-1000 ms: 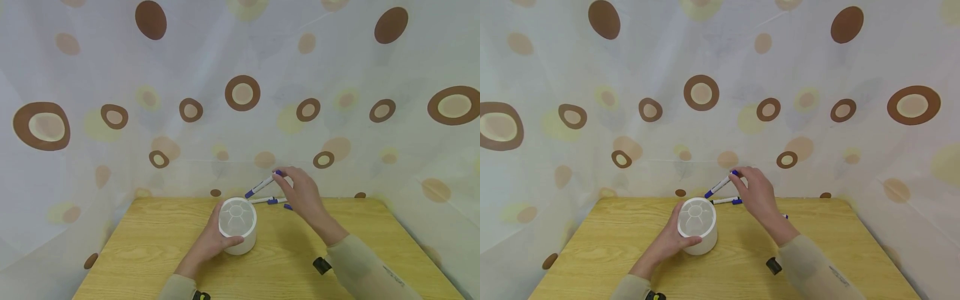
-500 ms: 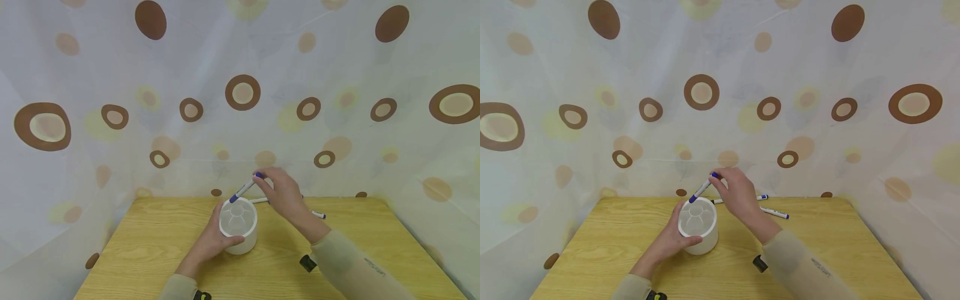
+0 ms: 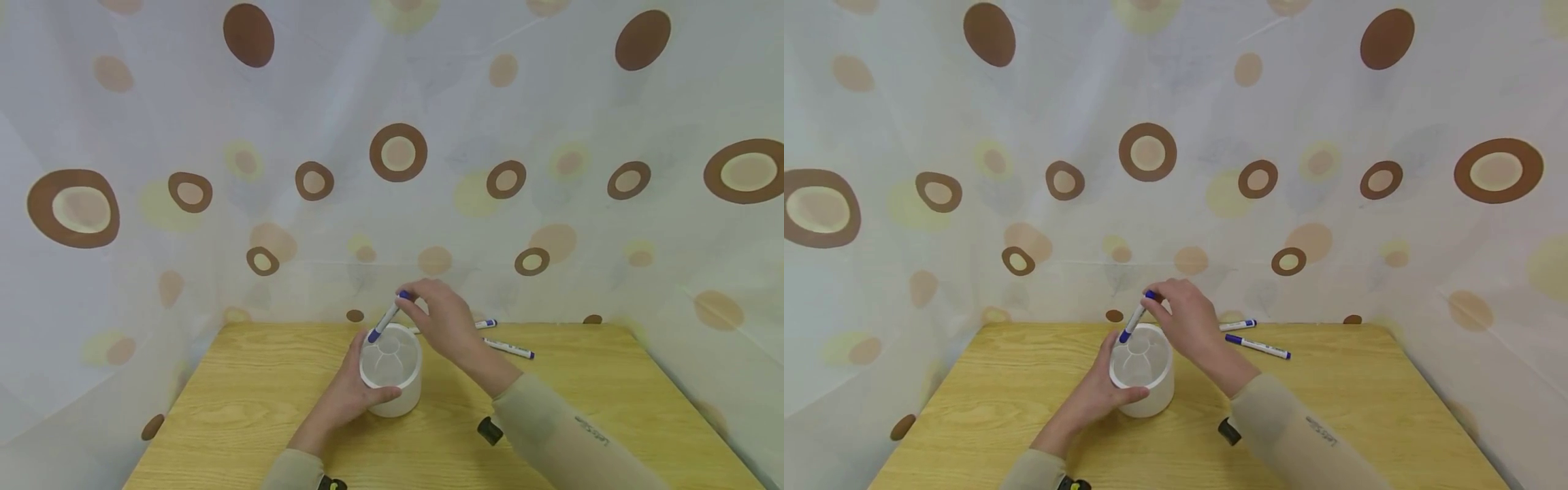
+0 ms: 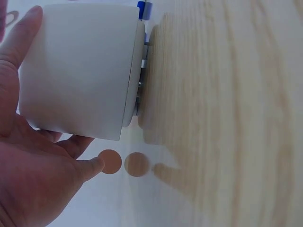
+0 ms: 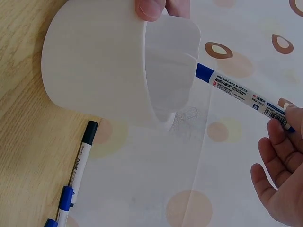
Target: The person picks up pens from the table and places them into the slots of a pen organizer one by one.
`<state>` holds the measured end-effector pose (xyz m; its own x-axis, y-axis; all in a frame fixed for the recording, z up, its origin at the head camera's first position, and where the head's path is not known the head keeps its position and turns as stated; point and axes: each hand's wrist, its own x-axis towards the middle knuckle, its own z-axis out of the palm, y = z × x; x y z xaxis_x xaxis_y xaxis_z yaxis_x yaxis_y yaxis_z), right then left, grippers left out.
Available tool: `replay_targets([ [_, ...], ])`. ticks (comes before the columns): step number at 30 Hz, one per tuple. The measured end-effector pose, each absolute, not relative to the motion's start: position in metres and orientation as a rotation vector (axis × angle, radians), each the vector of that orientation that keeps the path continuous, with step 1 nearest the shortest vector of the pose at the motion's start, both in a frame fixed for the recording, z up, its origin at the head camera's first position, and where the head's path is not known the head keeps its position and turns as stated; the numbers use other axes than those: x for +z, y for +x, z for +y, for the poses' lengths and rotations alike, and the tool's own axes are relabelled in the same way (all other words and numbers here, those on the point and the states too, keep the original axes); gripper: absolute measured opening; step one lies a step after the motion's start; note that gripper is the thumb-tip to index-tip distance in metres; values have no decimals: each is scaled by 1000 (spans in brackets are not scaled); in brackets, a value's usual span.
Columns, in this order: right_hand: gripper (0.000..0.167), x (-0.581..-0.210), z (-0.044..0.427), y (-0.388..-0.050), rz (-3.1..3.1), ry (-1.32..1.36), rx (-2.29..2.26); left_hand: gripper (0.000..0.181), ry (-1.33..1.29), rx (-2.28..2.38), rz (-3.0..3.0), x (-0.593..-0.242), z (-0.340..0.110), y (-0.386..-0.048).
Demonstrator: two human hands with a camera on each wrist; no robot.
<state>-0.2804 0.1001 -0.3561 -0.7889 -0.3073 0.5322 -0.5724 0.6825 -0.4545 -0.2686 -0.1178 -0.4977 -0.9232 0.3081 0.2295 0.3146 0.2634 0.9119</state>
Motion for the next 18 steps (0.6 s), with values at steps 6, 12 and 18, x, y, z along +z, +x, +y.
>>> replay_targets([
  [6, 19, -360, 94, -282, -2497, 699, 852, 119, -594, -1806, -2500, -496, -118, -267],
  [12, 20, -364, 90, -283, -2541, 707, 858, 123, -586, -1793, -2517, -497, -118, -267],
  [18, 23, -369, 87, -285, -2590, 709, 855, 119, -598, -1819, -2517, -496, -118, -268],
])
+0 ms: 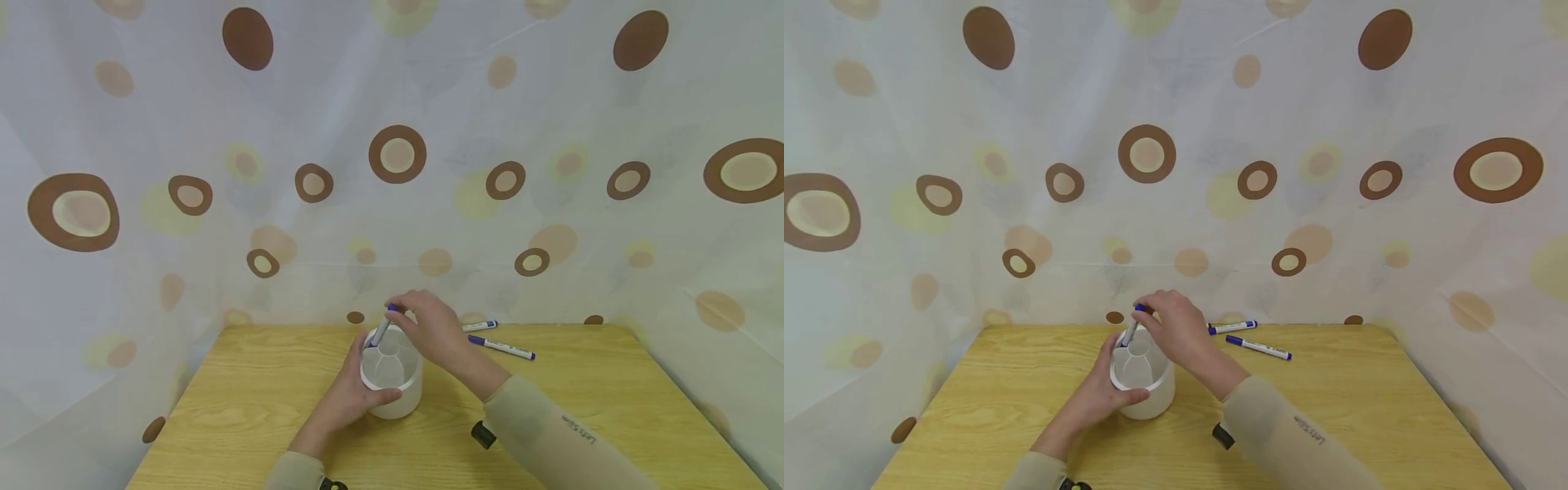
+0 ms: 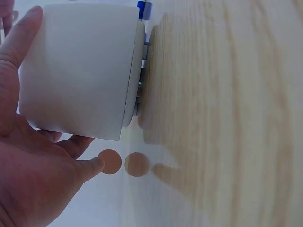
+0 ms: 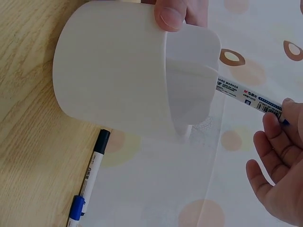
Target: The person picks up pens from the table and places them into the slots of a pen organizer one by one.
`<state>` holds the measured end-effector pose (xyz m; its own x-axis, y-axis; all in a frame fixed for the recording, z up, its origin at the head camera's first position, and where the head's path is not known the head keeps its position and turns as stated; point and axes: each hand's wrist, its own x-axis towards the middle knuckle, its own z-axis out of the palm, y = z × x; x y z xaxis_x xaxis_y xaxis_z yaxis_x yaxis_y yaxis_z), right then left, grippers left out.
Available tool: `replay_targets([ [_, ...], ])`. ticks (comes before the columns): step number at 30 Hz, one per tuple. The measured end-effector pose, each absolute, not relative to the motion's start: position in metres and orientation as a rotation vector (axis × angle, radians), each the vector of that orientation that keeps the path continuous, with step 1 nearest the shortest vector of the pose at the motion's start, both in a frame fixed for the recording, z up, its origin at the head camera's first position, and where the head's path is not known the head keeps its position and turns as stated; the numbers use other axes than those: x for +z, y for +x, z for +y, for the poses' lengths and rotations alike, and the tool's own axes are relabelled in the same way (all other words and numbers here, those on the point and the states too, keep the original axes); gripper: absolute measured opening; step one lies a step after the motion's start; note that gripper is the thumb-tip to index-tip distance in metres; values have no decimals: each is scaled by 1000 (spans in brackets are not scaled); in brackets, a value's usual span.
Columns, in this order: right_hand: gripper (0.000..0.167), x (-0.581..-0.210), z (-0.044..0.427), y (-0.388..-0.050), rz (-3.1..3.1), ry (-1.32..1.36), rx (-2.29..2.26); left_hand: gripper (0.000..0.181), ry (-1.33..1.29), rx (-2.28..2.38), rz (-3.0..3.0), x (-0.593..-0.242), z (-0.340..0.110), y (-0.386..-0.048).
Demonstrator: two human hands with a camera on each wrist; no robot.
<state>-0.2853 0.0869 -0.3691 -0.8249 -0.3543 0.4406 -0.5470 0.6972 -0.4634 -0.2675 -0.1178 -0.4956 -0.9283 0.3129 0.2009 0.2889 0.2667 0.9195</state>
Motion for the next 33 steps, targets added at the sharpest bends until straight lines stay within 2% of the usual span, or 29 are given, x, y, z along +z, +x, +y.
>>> replay_targets([
  [5, 25, -373, 87, -287, -2618, 714, 844, 112, 600, 1786, 2463, -495, -118, -267],
  [17, 34, -375, 90, -288, -2616, 735, 856, 110, 622, 1812, 2440, -497, -118, -269],
  [33, 19, -370, 83, -289, -2560, 808, 889, 113, 602, 1807, 2445, -497, -119, -269],
])
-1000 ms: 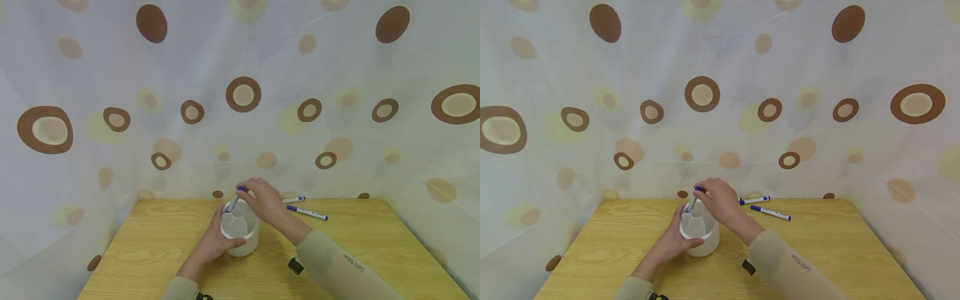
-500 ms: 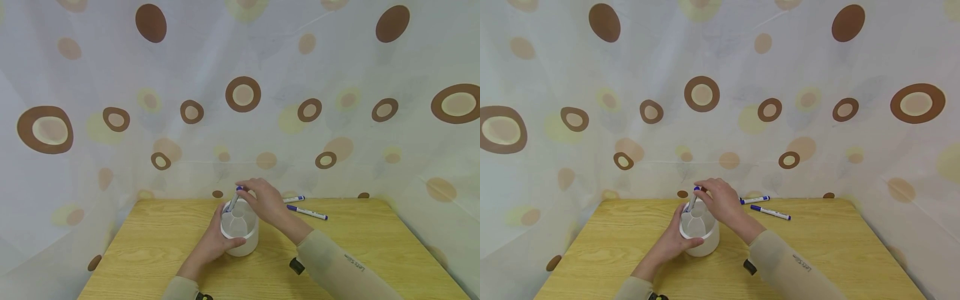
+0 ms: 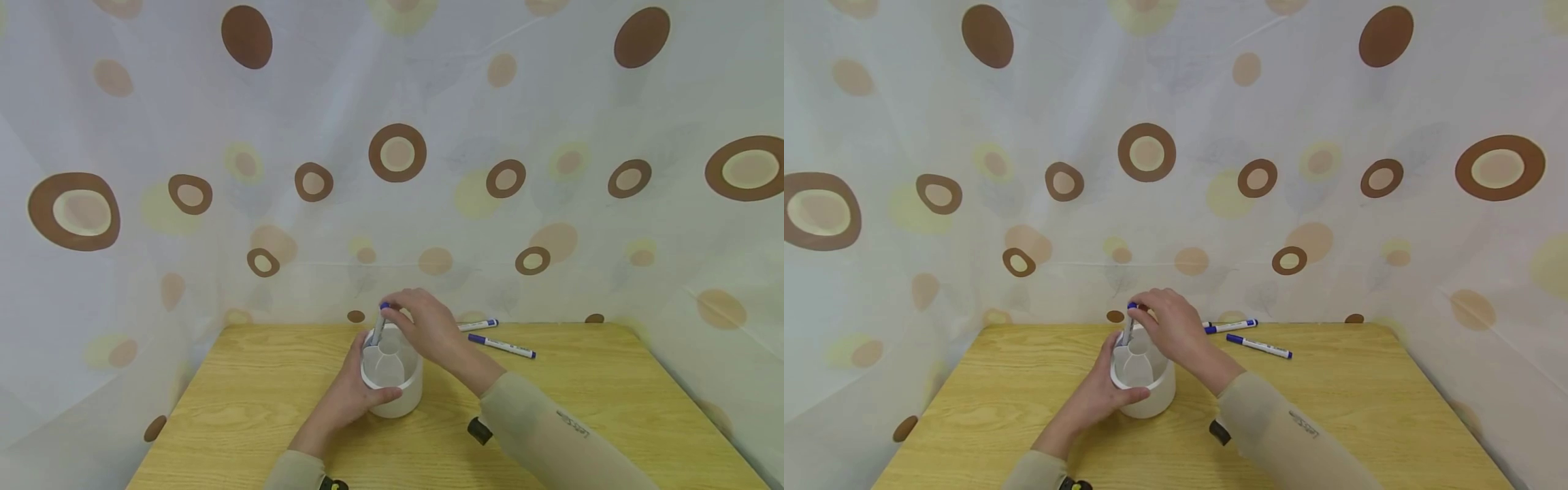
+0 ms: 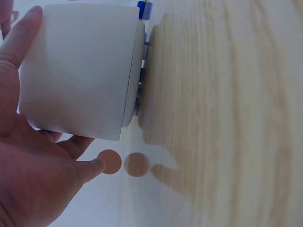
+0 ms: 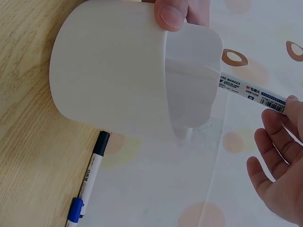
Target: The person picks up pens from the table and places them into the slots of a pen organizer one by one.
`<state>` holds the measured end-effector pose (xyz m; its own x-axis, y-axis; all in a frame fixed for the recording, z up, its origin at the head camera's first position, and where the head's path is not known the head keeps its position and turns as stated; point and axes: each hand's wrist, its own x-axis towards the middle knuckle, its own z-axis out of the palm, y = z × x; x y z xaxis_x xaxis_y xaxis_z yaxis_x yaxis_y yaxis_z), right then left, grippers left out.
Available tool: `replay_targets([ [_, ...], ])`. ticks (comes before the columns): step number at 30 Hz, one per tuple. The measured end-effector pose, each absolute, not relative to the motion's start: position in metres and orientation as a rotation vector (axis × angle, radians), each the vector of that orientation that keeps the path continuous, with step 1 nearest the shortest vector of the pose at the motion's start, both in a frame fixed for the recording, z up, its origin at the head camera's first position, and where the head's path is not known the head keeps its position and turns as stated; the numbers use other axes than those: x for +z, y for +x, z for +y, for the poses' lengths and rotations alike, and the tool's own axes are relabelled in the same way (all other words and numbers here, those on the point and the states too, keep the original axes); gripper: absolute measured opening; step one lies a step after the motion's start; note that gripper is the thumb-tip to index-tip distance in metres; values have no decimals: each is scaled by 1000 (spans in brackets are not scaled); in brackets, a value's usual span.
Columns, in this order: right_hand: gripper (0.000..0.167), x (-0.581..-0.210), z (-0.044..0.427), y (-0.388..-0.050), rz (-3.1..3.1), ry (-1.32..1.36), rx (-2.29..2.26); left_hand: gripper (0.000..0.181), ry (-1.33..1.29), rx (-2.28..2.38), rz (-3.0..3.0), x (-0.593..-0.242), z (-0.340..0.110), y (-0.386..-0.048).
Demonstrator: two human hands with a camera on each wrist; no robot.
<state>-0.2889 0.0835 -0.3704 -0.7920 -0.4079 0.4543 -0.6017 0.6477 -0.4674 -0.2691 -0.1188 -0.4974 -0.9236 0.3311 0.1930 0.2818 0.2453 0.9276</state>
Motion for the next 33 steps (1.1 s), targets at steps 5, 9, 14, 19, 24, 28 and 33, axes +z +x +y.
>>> replay_targets([
  [5, 17, -369, 81, -290, -2577, 810, 874, 113, 595, 1792, 2461, -497, -119, -269],
  [9, 17, -371, 81, -291, -2604, 805, 865, 113, 600, 1785, 2478, -497, -118, -269],
  [14, 25, -375, 88, -293, -2617, 759, 840, 121, 586, 1790, 2485, -497, -118, -268],
  [19, 31, -378, 98, -298, -2612, 729, 817, 132, 571, 1813, 2475, -497, -118, -266],
  [24, 36, -386, 111, -304, -2649, 682, 807, 135, 542, 1786, 2493, -497, -119, -265],
  [28, 39, -396, 125, -312, -2676, 630, 803, 134, 538, 1776, 2501, -498, -119, -266],
  [33, 43, -414, 148, -326, -2720, 558, 805, 134, 528, 1764, 2524, -498, -117, -266],
])
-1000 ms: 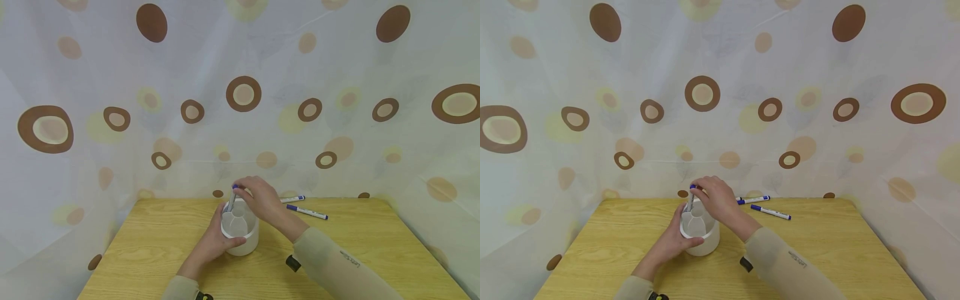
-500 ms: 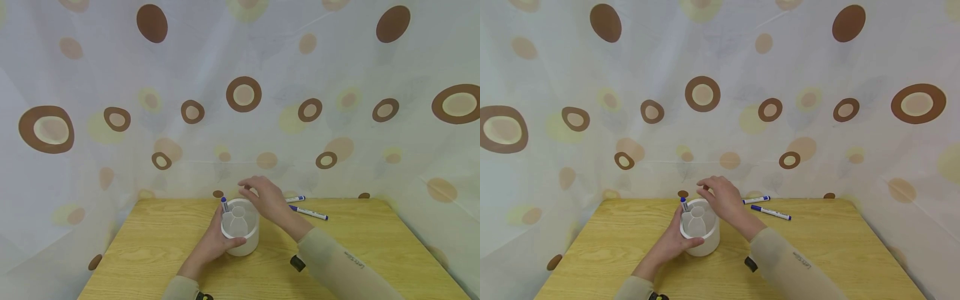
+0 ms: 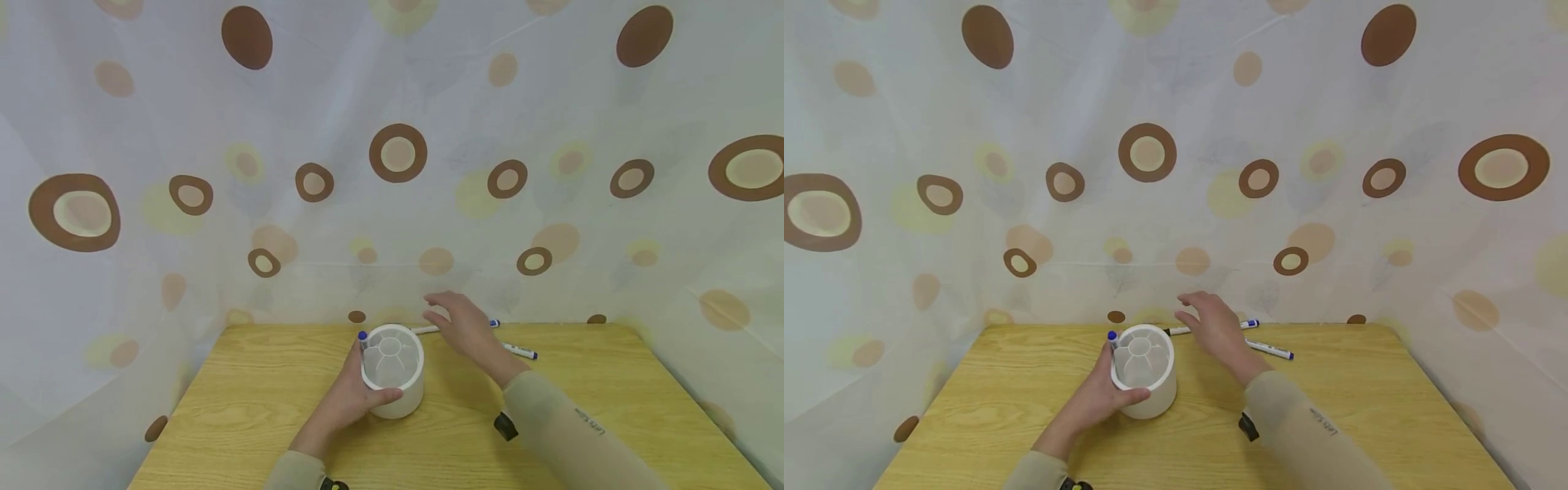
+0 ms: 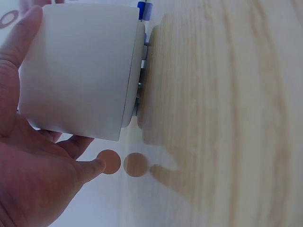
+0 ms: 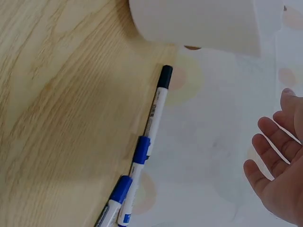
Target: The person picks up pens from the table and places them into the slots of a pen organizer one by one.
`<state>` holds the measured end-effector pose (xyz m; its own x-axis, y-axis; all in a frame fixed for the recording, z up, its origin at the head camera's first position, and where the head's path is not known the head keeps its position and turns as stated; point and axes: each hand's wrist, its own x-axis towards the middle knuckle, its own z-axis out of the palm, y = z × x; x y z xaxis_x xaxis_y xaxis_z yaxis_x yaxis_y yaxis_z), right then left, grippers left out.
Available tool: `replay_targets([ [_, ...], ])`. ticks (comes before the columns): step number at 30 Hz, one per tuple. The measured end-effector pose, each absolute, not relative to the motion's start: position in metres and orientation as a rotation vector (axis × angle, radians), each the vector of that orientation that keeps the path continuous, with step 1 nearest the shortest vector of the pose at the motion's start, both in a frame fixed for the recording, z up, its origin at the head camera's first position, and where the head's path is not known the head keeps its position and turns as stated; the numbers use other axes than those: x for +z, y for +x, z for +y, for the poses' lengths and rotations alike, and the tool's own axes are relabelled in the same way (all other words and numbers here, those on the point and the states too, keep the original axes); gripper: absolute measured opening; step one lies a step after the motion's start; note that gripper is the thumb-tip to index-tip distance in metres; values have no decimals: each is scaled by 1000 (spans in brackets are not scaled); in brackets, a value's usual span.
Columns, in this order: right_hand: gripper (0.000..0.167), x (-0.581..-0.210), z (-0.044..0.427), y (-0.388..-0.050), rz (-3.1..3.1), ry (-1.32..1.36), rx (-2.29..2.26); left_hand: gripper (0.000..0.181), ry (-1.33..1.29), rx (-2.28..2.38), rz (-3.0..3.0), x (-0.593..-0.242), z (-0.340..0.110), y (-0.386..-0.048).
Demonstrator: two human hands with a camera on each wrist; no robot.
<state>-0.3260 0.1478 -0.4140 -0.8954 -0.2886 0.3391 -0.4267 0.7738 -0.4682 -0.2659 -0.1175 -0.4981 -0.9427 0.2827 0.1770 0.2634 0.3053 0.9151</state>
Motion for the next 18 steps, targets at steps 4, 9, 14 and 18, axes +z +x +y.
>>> replay_targets([
  [4, 44, -429, 164, -338, -2780, 492, 797, 135, 509, 1744, 2543, -498, -117, -265],
  [9, 47, -443, 180, -349, -2844, 424, 803, 137, 499, 1737, 2549, -500, -117, -266],
  [14, 49, -450, 190, -353, -2868, 426, 791, 137, 492, 1727, 2546, -500, -118, -266],
  [18, 50, -456, 195, -356, -2900, 426, 783, 136, 501, 1732, 2536, -500, -118, -265],
])
